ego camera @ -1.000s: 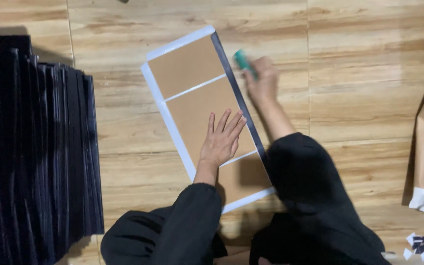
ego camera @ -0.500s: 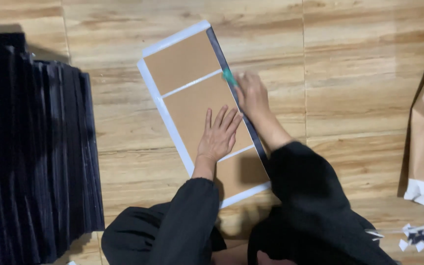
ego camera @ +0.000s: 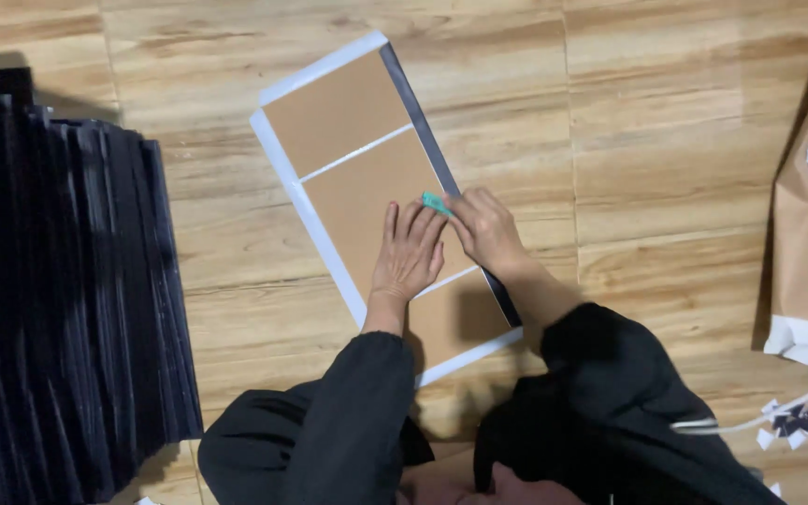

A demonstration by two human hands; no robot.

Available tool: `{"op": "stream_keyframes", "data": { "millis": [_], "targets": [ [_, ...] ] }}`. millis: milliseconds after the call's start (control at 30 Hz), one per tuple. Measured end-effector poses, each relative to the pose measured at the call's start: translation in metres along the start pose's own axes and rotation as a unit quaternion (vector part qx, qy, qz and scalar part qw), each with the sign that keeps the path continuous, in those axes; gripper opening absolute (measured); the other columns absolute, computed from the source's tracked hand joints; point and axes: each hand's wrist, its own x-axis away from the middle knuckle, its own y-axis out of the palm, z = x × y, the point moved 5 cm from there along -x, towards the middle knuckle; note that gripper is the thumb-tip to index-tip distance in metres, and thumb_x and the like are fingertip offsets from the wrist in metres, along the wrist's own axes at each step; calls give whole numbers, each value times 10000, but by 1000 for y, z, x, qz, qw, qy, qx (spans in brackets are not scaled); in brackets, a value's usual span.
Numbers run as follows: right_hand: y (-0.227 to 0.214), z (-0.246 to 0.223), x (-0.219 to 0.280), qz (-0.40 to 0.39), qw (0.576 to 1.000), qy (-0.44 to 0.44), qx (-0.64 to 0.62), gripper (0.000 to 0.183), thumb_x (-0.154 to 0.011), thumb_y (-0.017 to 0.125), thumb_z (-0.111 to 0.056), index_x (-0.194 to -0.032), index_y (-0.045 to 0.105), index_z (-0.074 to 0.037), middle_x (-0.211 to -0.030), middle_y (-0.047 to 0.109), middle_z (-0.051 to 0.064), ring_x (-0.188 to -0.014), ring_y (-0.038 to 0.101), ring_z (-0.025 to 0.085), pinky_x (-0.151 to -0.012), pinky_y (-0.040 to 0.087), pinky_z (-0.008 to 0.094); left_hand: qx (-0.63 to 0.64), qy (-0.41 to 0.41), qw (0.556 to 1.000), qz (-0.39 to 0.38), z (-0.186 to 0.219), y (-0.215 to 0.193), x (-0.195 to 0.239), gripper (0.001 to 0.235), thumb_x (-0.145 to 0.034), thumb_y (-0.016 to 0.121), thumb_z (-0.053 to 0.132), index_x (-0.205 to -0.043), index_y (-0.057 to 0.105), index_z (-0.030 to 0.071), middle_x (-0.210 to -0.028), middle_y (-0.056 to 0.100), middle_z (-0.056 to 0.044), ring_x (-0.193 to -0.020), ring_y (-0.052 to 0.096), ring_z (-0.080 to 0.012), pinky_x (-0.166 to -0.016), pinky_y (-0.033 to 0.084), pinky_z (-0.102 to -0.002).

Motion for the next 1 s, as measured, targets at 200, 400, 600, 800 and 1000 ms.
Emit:
{"op": "stream_keyframes", "data": {
  "millis": [200, 400, 600, 800, 1000],
  "targets": [
    [-29, 33, -49, 63, 975, 116, -180, 253, -738, 710, -135, -959, 632, -39, -831, 571, 150, -830, 556, 352, -752, 441, 415, -31, -14, 999, -22, 5, -25, -7, 649, -826, 353, 296, -1423, 146, 149, -1479, 138, -49, -1359, 147, -260, -1100, 76, -529],
    [7, 52, -170, 178, 975, 66, -113, 277, -693, 673, -103, -969, 650, -109, -919, 611, 74, -859, 553, 254, -748, 396, 330, -99, 6, 991, -87, 3, -27, -16, 746, -769, 490, 347, -1412, 212, 92, -1475, 189, -57, -1358, 193, -253, -1076, 154, -556],
    [39, 28, -161, 44, 999, 0, 22, 214, -739, 634, -85, -944, 581, -51, -818, 479, 119, -789, 486, 341, -598, 419, 441, -77, 8, 993, -92, 3, -32, -13, 690, -802, 472, 317, -1404, 236, 77, -1470, 206, -61, -1359, 197, -248, -1086, 155, -537],
    [34, 44, -163, 100, 995, -9, -2, 171, -730, 604, -55, -901, 588, -59, -802, 534, 141, -722, 501, 350, -583, 405, 436, -93, -3, 991, -95, 1, -25, -15, 708, -809, 472, 343, -1399, 224, 41, -1470, 181, -105, -1362, 169, -264, -1086, 134, -548],
    [17, 18, -73, -51, 997, 0, -56, 189, -761, 667, -165, -928, 626, -85, -855, 570, 108, -871, 560, 314, -757, 463, 392, -19, -36, 999, -15, -1, -5, -5, 720, -759, 407, 331, -1389, 214, 41, -1459, 206, -141, -1358, 184, -284, -1096, 75, -561]
  ]
}}
